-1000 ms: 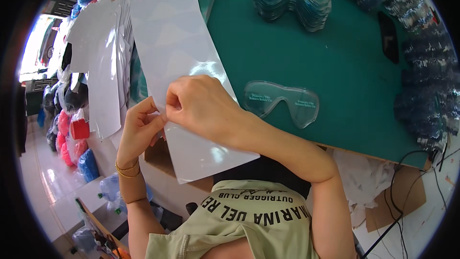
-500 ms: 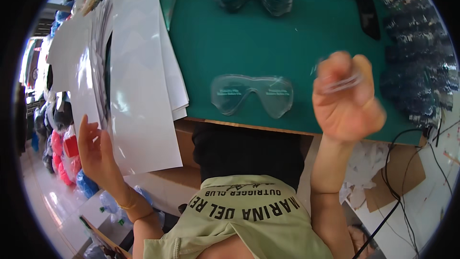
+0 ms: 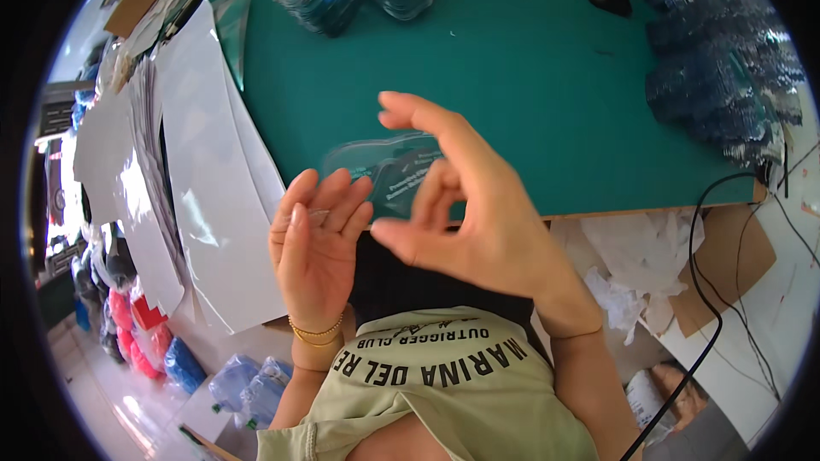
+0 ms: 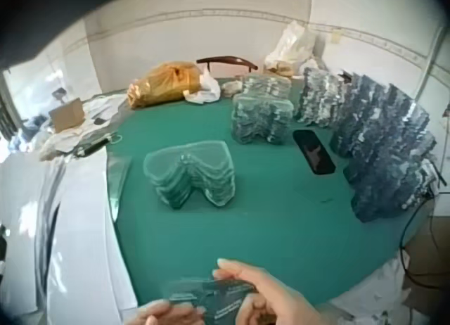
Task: Peeling protective plastic film from safety goggles at a production workstation.
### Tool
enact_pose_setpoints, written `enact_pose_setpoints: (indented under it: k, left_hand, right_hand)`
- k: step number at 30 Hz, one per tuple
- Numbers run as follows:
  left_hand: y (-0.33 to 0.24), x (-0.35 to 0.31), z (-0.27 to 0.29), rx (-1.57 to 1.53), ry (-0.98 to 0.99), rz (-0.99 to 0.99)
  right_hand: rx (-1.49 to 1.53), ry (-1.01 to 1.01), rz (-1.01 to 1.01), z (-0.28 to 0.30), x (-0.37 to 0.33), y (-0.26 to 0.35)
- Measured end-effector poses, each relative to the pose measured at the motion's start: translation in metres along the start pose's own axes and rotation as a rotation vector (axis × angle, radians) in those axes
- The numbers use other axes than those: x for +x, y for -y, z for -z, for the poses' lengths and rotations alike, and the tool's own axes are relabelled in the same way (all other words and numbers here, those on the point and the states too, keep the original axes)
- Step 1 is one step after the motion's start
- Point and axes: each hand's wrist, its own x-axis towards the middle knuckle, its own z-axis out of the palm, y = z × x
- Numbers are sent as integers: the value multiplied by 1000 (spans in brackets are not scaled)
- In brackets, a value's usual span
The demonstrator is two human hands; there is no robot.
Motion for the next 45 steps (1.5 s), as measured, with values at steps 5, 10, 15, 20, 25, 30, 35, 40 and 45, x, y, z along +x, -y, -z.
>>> enact_pose_setpoints:
  k: [5, 10, 15, 20, 25, 30, 35, 40, 45]
  left_hand:
    - [-7, 5, -1, 181, -38, -5]
    - [-9, 14, -8, 689, -359, -6]
    - [-12, 20, -8, 868, -409, 55]
    - [-6, 25, -9, 1035, -437, 91]
    - [-6, 27, -12, 1115, -458, 79]
    - [-9, 30, -20, 1130, -463, 152]
    - [-8, 32, -20, 1070, -451, 132]
    - [-14, 33, -20, 1064, -436, 161]
    - [-14, 36, -22, 1054, -431, 218]
  right_hand:
    - [-71, 18, -69, 18, 5, -24]
    - [-257, -147, 265, 21, 14, -39]
    - [0, -226, 24, 13, 15, -38]
    - [-168, -320, -157, 9, 22, -34]
    - [-360, -345, -101, 3, 24, -41]
    - [-456, -337, -84, 4, 22, -42]
    - [-465, -329, -39, 5, 21, -42]
    - [-461, -325, -21, 3, 23, -43]
    - [-430, -316, -104, 4, 23, -37]
